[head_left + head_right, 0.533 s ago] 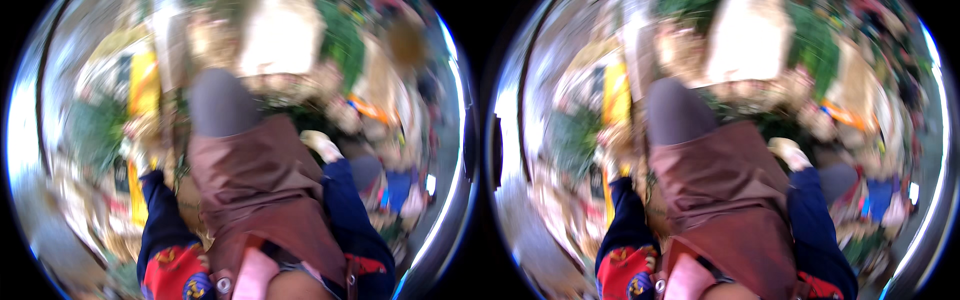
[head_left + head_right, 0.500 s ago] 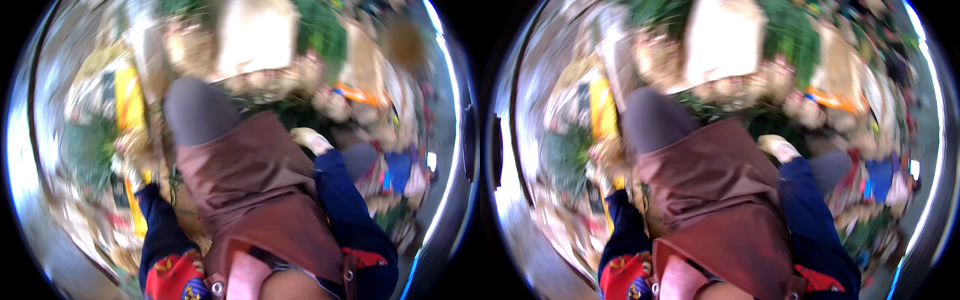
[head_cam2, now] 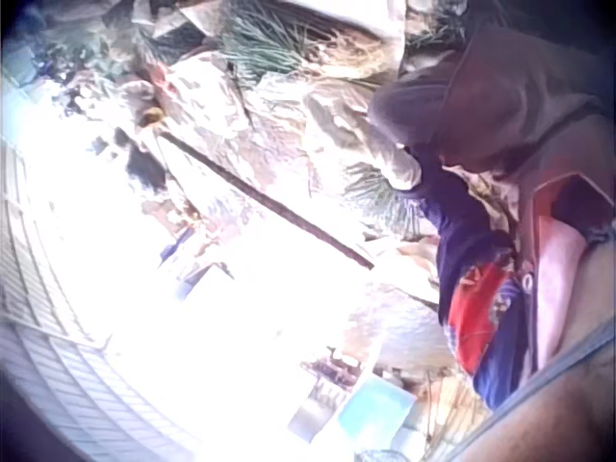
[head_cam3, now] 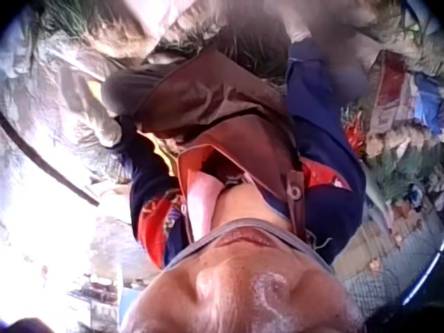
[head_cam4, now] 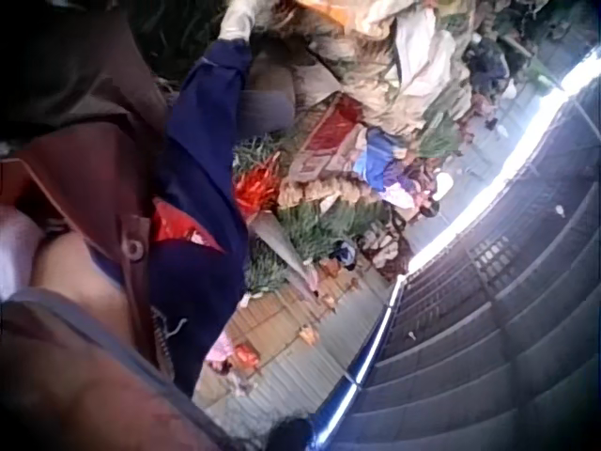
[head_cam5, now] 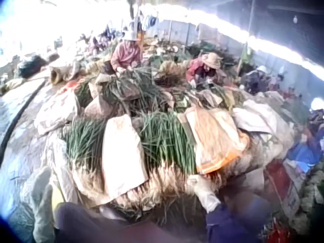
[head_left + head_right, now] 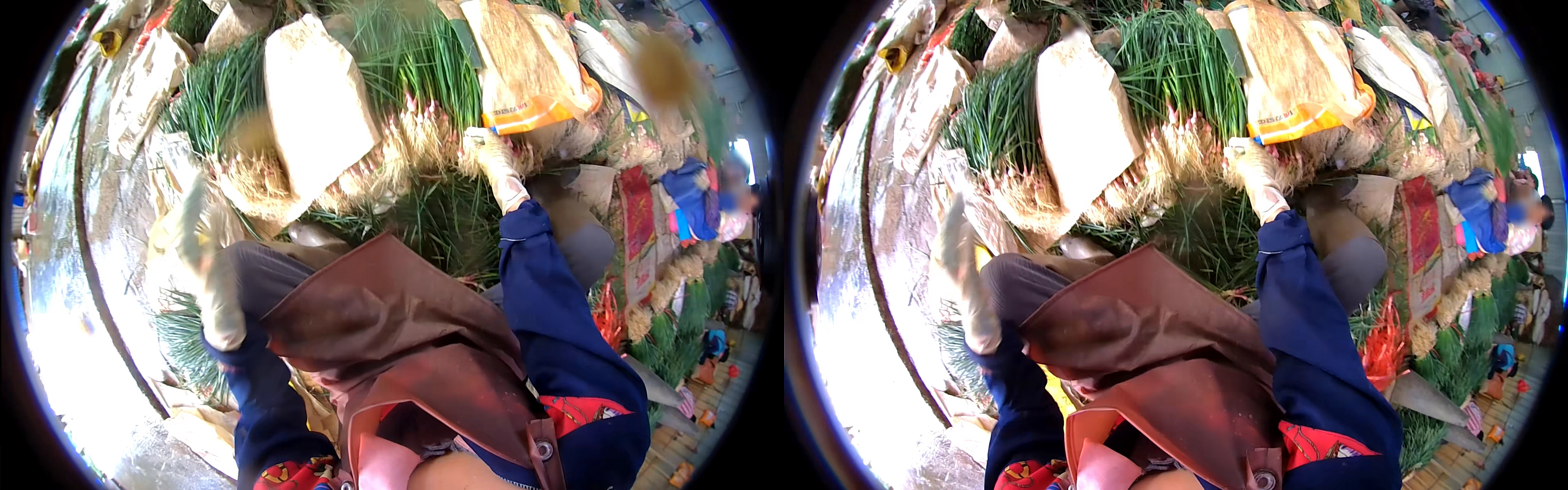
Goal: The person sorts scallions by hand, picking them up from a pile on the floor and organizing them into bundles.
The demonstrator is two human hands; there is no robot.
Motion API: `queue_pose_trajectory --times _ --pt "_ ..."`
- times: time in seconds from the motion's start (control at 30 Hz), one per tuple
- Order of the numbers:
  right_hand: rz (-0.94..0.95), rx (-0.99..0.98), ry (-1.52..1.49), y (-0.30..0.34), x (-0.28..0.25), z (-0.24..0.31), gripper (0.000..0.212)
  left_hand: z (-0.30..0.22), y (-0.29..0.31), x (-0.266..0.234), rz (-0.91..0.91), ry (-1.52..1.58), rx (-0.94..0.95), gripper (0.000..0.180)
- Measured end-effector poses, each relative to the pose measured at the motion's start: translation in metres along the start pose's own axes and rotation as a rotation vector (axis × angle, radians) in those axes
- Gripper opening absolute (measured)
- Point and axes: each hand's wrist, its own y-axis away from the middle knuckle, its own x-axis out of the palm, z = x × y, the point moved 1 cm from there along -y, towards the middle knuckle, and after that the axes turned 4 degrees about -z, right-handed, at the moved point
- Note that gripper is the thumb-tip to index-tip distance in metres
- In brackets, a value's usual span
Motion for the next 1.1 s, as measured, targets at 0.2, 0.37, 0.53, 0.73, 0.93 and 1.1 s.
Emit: queue_pose_trajectory --times 0.2,0.37,0.53,0.73,0.93,1.1 --pt "-0.042 -0.202 0.153 -0.027 0.041 0.035 0.035 0.035 -0.022 0.206 0.674 -0.549 0.322 0.076" --pt "-0.073 -0.293 0.105 -0.014 0.061 0.037 0.042 0.13 -0.067 0.259 0.608 -0.517 0.092 0.043" --pt "-0.139 -0.333 0.082 -0.013 0.034 0.033 0.041 0.203 -0.086 0.168 -0.201 0.03 -0.435 0.022" --pt "-0.116 -0.295 -0.037 -0.011 0.039 0.018 0.04 0.406 -0.049 0.024 0.042 -0.54 -0.439 0.04" --pt "-0.012 -0.208 -0.079 -0.004 0.007 0.008 0.035 0.36 -0.052 -0.013 0.001 -1.395 -0.53 0.025" --pt "-0.095 -0.29 0.077 -0.002 -0.004 0.031 0.041 0.304 -0.11 -0.085 0.327 -1.486 -0.475 0.035"
